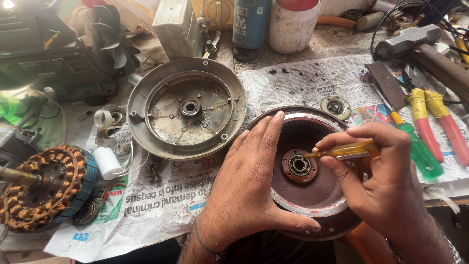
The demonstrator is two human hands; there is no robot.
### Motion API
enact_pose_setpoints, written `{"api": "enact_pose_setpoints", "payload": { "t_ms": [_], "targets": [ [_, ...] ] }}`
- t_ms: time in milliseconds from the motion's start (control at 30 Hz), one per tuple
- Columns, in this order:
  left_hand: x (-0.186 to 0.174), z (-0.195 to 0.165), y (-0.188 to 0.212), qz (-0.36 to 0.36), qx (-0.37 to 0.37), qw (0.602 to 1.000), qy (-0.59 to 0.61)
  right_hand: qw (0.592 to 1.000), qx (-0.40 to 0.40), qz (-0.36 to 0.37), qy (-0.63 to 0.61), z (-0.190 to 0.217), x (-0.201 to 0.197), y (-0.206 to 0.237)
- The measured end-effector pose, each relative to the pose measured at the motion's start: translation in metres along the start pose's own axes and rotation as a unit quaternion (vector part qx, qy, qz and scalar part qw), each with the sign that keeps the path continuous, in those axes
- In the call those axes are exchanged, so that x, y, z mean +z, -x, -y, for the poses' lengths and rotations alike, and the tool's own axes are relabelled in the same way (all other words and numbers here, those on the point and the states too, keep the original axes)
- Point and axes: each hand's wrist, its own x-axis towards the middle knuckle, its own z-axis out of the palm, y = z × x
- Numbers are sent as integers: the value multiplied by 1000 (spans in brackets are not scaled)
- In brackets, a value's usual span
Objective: The person cleans a bearing inside a motor housing with a screwdriver, then applies lubricant from a bottle and spreads it with a finger. The person continues to clean the bearing area with the screwdriver.
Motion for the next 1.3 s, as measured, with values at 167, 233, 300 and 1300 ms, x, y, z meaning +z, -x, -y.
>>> {"api": "enact_pose_setpoints", "payload": {
  "t_ms": [167,233,300,1300],
  "targets": [
    [0,0,-1,-1,6,1000,-6,999,23,17,-18,1,-3,-6],
    [1,1,-1,-1,6,1000,-7,1000,2,21,-7,2,-7,-10],
    [1,1,-1,0,5,1000,-10,997,56,35,-26,3,-10,-14],
    [1,1,-2,0,6,1000,-11,971,110,198,-81,-27,-18,-61]
  ]
}}
